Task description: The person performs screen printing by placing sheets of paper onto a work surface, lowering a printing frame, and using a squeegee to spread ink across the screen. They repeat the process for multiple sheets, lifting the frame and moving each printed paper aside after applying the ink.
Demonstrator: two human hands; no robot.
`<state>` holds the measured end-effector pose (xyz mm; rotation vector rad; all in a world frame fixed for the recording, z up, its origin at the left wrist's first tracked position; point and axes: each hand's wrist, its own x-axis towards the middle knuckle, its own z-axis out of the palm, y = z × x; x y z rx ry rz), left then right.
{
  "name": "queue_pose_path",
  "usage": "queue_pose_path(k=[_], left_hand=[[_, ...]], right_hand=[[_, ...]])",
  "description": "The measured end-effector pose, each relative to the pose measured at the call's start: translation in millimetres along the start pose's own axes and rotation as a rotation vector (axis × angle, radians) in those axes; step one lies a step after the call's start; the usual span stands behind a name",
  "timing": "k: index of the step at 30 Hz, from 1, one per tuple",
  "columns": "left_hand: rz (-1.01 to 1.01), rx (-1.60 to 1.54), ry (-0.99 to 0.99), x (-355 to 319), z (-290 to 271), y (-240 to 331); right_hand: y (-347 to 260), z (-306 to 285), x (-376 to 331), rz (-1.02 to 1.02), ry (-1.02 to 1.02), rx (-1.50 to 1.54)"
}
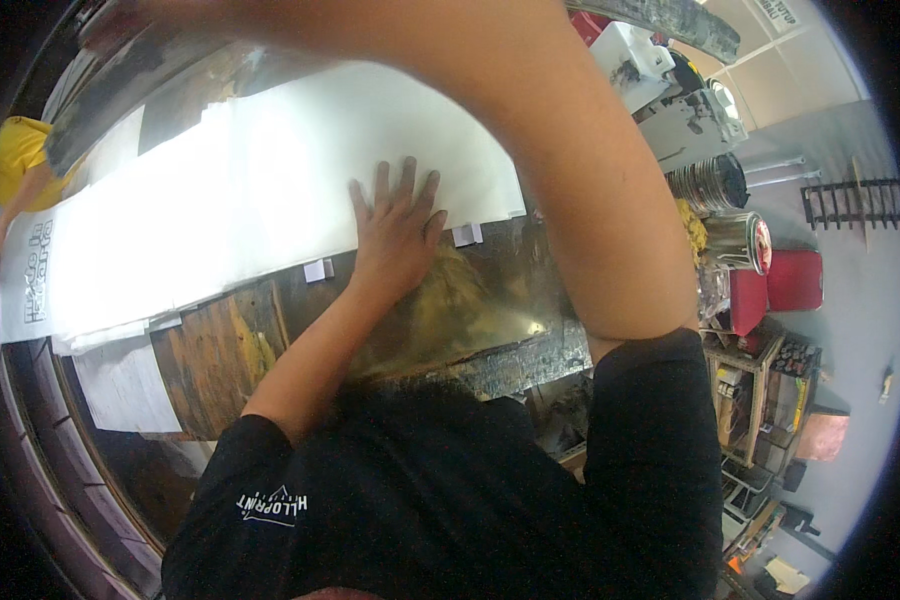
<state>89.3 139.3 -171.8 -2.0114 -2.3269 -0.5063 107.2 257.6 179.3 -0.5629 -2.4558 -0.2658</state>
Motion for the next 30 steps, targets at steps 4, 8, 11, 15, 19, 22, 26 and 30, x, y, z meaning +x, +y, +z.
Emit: queue_pose_path(k=[4, 8, 11, 15, 19, 22, 26, 30], left_hand=[[0.005, 0.023, 0.035, -2, 1, 6], [0.005, -0.076, 0.048, -3, -67, -1], [-0.537, -0.782, 0.416, -19, -156, -38], [-0.416, -1.283, 0.362, -78, -206, -80], [-0.471, -0.694, 0.178, -132, -138, -80], [-0.380, -0.337, 0.224, -152, -95, -88], [-0.351, -0.293, 0.243, -156, -85, -95], [-0.379, -0.344, 0.200, -154, -95, -95]], right_hand=[[-11, -8, -11, 0.002, -0.020, 0.061], [-13, 0, -9, -0.008, 0.052, 0.056], [-3, 17, -29, -0.044, 0.068, 0.103], [-16, 52, -129, -0.251, -0.052, 0.035], [-41, 94, -222, -0.104, -0.421, 0.310], [-56, 115, -249, -0.049, -0.495, 0.342], [-31, 180, -227, -0.072, -0.401, 0.264], [29, 278, -127, -0.070, -0.277, 0.214]])
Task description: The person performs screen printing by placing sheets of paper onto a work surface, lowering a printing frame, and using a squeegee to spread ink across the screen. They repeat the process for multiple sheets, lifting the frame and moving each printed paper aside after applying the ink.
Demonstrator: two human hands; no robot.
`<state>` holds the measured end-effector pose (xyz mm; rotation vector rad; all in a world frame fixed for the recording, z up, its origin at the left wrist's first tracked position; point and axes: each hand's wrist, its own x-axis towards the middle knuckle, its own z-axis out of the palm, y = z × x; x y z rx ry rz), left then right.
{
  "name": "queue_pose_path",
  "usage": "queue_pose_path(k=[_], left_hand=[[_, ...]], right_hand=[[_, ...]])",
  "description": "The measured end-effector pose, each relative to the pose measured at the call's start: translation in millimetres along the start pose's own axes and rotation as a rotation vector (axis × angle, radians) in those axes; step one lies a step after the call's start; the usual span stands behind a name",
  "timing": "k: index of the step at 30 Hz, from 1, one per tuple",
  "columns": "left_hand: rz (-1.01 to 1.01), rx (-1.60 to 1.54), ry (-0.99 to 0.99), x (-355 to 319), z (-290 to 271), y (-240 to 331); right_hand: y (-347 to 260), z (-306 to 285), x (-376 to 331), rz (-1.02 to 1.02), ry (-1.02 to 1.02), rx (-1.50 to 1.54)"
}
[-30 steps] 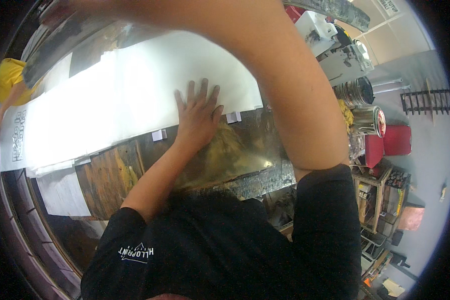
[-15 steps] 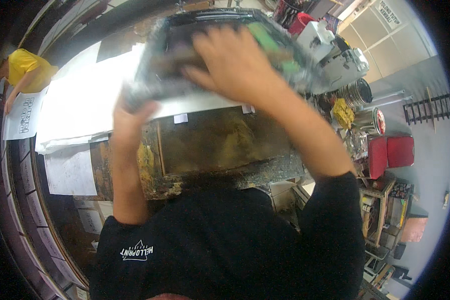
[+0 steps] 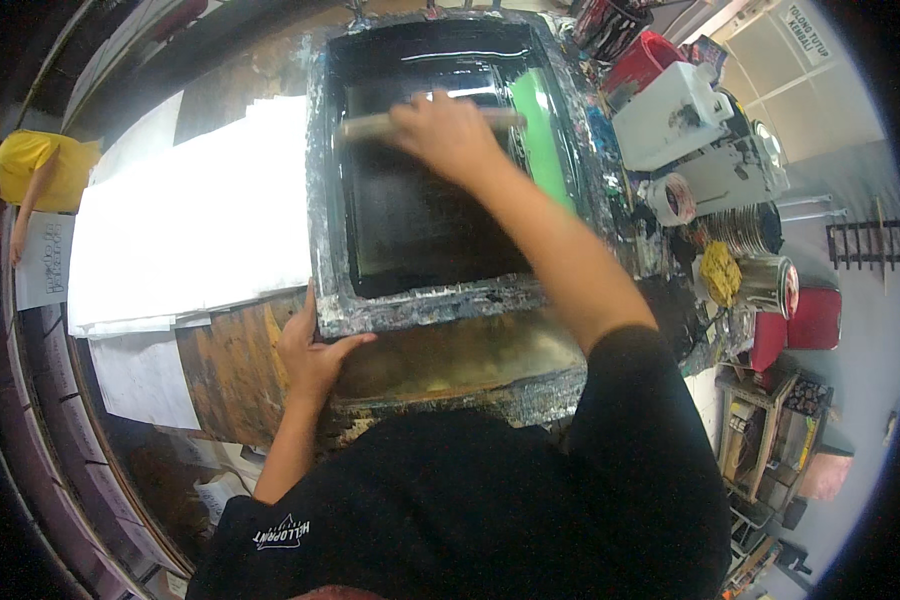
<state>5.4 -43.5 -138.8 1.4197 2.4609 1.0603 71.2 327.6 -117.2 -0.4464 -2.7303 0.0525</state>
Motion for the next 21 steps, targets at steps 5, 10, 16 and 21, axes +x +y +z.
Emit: queue_pose_path(k=[5, 10, 16, 21], left_hand=[[0.011, -0.081, 0.049, -1, 5, 0], [0.026, -0.159, 0.077, -5, 4, -4], [-0.092, -0.346, 0.062, -5, 7, 4], [-0.125, -0.763, 0.168, 7, -7, 40]], right_hand=[[77, -8, 116, -0.037, -0.211, 0.013], [75, 5, 110, -0.053, -0.093, -0.043], [-21, -50, -19, -0.011, -0.133, 0.017], [-105, -151, -107, -0.008, -0.084, 0.102]])
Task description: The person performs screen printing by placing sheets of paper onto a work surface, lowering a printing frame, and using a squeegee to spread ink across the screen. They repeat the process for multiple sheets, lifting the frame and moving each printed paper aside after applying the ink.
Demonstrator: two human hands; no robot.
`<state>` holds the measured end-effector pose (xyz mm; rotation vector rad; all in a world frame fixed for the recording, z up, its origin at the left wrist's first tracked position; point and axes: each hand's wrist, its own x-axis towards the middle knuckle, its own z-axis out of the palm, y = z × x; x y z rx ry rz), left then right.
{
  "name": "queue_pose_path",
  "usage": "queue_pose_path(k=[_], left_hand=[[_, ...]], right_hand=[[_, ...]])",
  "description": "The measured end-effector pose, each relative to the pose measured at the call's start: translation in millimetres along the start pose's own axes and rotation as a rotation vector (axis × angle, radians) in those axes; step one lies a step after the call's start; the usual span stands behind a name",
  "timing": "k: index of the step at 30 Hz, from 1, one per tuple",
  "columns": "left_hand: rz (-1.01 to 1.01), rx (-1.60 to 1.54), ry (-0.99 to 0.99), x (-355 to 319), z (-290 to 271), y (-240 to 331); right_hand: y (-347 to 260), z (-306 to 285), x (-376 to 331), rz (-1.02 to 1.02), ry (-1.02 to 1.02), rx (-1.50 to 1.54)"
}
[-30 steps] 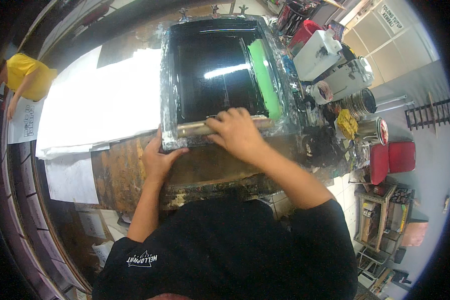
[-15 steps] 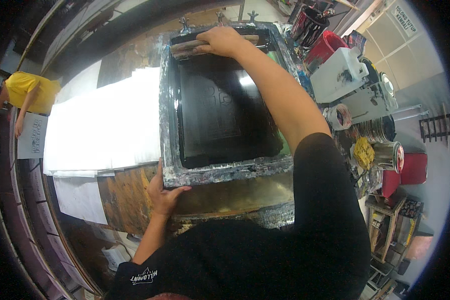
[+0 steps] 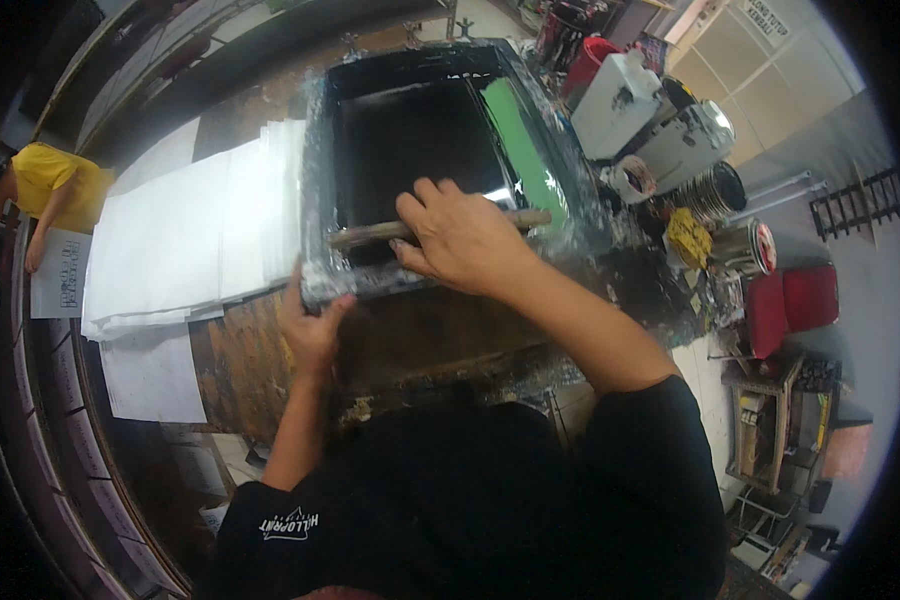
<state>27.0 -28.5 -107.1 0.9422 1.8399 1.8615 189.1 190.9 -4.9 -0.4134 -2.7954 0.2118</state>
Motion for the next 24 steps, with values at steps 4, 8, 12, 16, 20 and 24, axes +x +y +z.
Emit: queue_pose_path(k=[4, 8, 12, 16, 20, 24], left_hand=[[0.127, -0.196, 0.108, 33, 9, 44], [0.412, 0.318, 0.055, 59, 20, 51], [0.120, 1.269, -0.289, 35, 32, 29], [0.161, 1.114, -0.282, 42, 41, 20], [0.341, 0.771, -0.035, 86, 39, 30], [0.323, 0.670, 0.204, 90, -15, 35]], right_hand=[[-18, -63, 24, -0.078, 0.293, -0.203], [-16, -90, 67, -0.050, 0.497, -0.355], [-4, -106, 93, -0.081, 0.513, -0.310], [4, -127, 121, -0.096, 0.496, -0.289], [-6, -135, 136, -0.061, 0.646, -0.242], [-6, -138, 133, -0.065, 0.611, -0.204]])
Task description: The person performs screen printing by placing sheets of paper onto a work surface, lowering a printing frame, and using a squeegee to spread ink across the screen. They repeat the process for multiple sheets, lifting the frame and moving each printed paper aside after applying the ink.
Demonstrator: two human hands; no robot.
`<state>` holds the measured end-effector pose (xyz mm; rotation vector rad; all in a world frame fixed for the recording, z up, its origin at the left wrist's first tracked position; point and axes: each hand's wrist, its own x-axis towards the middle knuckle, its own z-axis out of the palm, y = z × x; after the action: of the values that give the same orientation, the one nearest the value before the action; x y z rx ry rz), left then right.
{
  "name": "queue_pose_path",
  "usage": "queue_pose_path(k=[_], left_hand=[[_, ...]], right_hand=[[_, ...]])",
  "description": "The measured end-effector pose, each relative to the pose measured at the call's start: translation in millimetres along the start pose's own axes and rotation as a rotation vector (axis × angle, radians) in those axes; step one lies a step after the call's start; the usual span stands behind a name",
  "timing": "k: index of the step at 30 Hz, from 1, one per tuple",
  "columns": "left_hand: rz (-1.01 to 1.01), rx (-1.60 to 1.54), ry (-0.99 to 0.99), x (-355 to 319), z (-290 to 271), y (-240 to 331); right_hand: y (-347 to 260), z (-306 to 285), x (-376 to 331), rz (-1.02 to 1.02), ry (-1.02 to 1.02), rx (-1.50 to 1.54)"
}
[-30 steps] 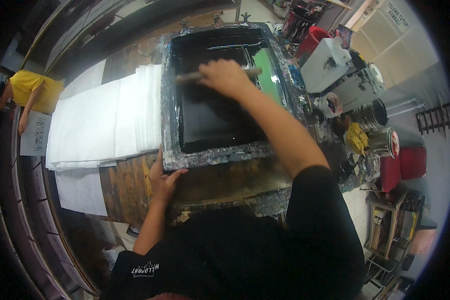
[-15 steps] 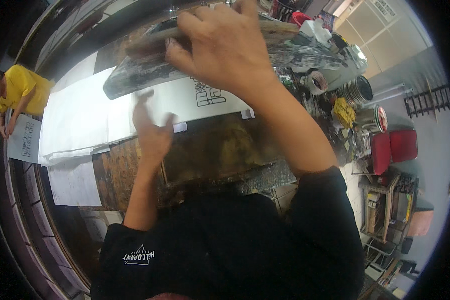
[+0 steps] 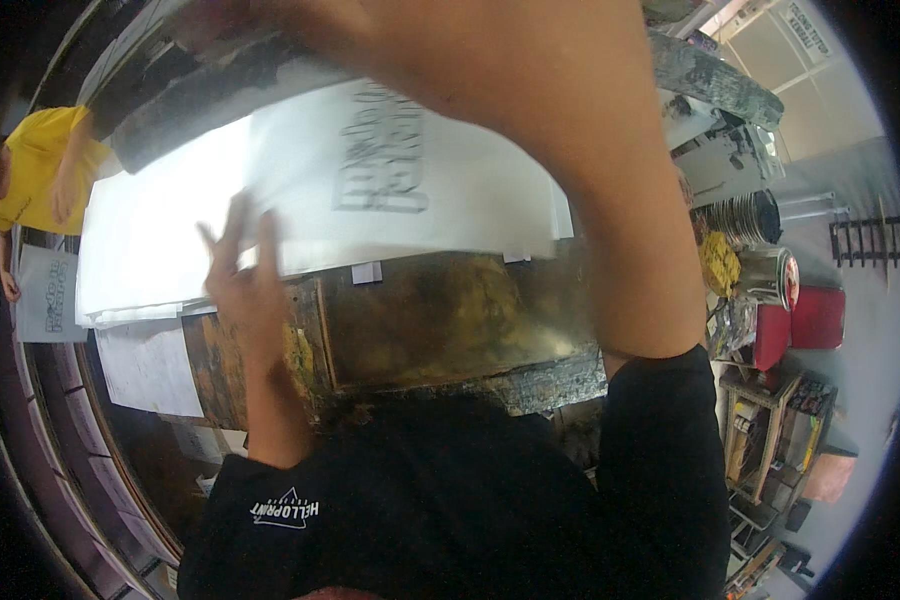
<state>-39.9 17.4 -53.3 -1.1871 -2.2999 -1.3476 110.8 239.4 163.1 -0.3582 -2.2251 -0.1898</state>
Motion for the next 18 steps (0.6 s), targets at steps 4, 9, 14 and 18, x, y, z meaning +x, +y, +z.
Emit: queue_pose_path(k=[4, 9, 14, 18], left_hand=[[-0.183, 0.469, 0.010, 2, -83, -59], [0.093, 0.097, 0.008, -6, -42, -34], [0.429, 0.120, -0.528, -70, 159, 60], [0.303, -0.002, -0.686, -71, 228, 100]], right_hand=[[3, -5, -10, -0.105, -0.019, 0.028], [-3, -13, -4, 0.146, -0.364, -0.087], [-5, -14, 10, 0.125, -0.353, -0.089], [-3, -16, 8, 0.171, -0.370, -0.069]])
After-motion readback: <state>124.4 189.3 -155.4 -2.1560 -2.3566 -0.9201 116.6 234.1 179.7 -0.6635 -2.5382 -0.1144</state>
